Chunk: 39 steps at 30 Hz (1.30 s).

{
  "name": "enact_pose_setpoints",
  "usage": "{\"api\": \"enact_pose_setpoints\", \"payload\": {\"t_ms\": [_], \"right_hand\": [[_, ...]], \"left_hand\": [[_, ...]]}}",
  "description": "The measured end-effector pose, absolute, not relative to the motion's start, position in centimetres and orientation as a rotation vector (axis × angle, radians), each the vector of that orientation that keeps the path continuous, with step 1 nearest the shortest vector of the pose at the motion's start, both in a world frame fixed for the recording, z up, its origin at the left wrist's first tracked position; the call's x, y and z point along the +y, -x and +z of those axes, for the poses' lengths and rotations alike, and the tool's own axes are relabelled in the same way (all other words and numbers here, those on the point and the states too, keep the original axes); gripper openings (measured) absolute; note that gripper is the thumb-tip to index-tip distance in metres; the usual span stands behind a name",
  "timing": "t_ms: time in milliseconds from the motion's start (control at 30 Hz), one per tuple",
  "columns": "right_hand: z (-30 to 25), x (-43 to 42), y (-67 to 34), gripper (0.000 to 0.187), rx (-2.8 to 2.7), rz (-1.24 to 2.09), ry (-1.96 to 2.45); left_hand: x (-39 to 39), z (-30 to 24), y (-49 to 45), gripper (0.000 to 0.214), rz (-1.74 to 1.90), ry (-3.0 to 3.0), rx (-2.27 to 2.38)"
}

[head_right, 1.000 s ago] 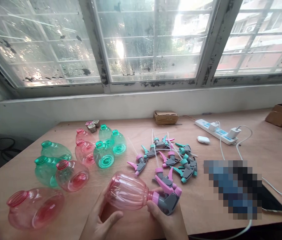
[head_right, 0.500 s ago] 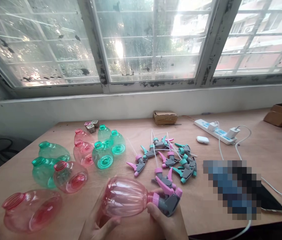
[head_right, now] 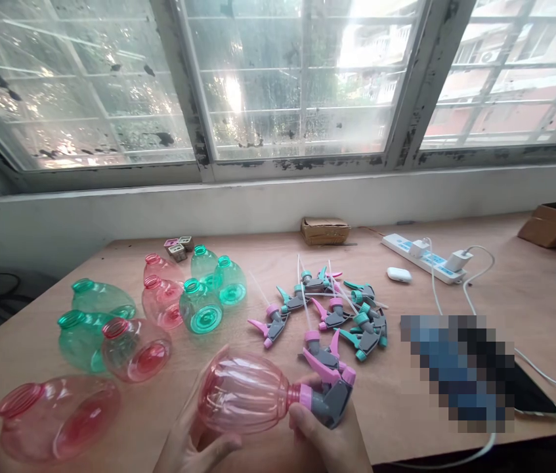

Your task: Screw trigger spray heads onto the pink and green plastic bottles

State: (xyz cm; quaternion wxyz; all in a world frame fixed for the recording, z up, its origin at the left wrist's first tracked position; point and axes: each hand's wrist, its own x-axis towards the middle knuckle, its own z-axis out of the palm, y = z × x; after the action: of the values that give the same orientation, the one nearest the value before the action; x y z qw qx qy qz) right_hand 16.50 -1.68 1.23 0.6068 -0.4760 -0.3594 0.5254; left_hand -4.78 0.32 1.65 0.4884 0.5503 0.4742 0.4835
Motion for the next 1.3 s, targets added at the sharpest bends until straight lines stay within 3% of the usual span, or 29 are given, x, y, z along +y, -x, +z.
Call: {"api": "enact_pose_setpoints", "payload": {"t_ms": [133,300,567,733,1000,1167,1300], "right_hand": [[1.3,-1.5,-16.6,0.036,-0.844,1.239,1.069],[1.3,-1.6,-16.5,0.037,-0.847,1.221,1.109],[0.3,-1.2,-16.9,0.034,-0.863,1.291,1.032],[0.8,-1.3,-16.5,0.035,-0.810,1.265,1.054],[0.9,-1.3,-16.4,0.035,-0.808,1.238,1.035],[1.4,-1.4,-16.3,0.036,-0.831,1.244,1.070],[1.9,-1.4,-16.1,0.037,-0.867,1.254,1.056]], "left_hand": [[0.1,1.5,4.5,0.083,1.189,-1.350,1.300],[0.2,1.3,4.9,0.110,1.151,-1.320,1.220],[0.5,1.4,4.4,0.089,1.181,-1.438,1.377],[0.4,1.9,4.6,0.094,1.153,-1.461,1.251],[0.4,1.9,4.5,0.082,1.151,-1.380,1.329],[0.2,2.0,4.7,0.108,1.165,-1.391,1.237],[0.5,1.5,5.0,0.099,1.129,-1.359,1.229]]}}
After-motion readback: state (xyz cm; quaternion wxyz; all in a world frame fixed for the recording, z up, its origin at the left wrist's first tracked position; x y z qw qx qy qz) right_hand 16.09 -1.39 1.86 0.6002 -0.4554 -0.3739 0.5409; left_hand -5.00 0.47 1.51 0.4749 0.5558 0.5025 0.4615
